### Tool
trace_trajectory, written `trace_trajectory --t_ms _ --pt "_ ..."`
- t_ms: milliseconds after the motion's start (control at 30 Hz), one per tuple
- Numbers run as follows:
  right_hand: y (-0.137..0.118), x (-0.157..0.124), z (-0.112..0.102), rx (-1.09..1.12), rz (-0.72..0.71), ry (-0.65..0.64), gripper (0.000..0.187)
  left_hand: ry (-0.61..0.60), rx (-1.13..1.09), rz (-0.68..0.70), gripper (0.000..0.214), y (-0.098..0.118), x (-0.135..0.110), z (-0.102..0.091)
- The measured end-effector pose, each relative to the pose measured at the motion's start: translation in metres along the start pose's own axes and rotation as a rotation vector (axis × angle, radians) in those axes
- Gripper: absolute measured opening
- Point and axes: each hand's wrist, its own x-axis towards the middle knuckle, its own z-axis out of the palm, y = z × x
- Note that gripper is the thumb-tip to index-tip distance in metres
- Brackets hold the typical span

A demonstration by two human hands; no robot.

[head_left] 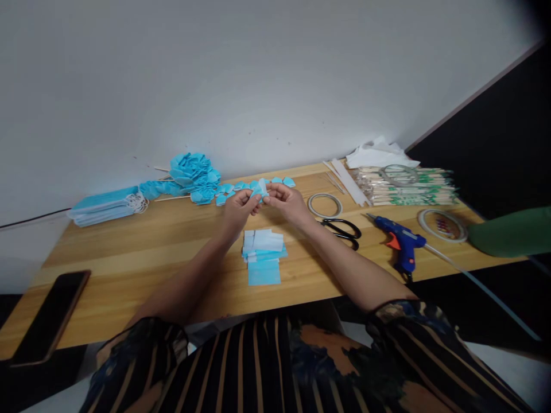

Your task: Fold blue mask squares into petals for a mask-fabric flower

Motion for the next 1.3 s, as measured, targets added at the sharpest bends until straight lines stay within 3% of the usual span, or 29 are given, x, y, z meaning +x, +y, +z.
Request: trace_trajectory --t_ms 267,767,1033,1167,1300 --pt "-0.001 -0.002 -0.001 -0.151 0.002 0.087 0.038 0.016 0.016 -0.013 0.034 -0.001 0.000 -0.001" --pt "0.000 -0.002 0.000 -0.260 -0.051 0.086 0.030 -0.030 0.036 0.006 0.033 -0.006 0.004 -0.003" --pt "-0.001 0.000 -0.007 -0.306 -0.043 0.066 0.051 -0.048 -0.057 -0.124 0.029 -0.006 0.007 -0.004" --pt "-0.010 -0.001 -0.007 -0.288 -0.038 0.035 0.063 -0.068 -0.086 -0.126 0.028 -0.010 0.008 -0.006" --pt "-0.014 -0.003 -0.005 -0.267 -0.032 -0.002 0.056 -0.136 -0.071 -0.112 0.036 -0.012 0.006 -0.006"
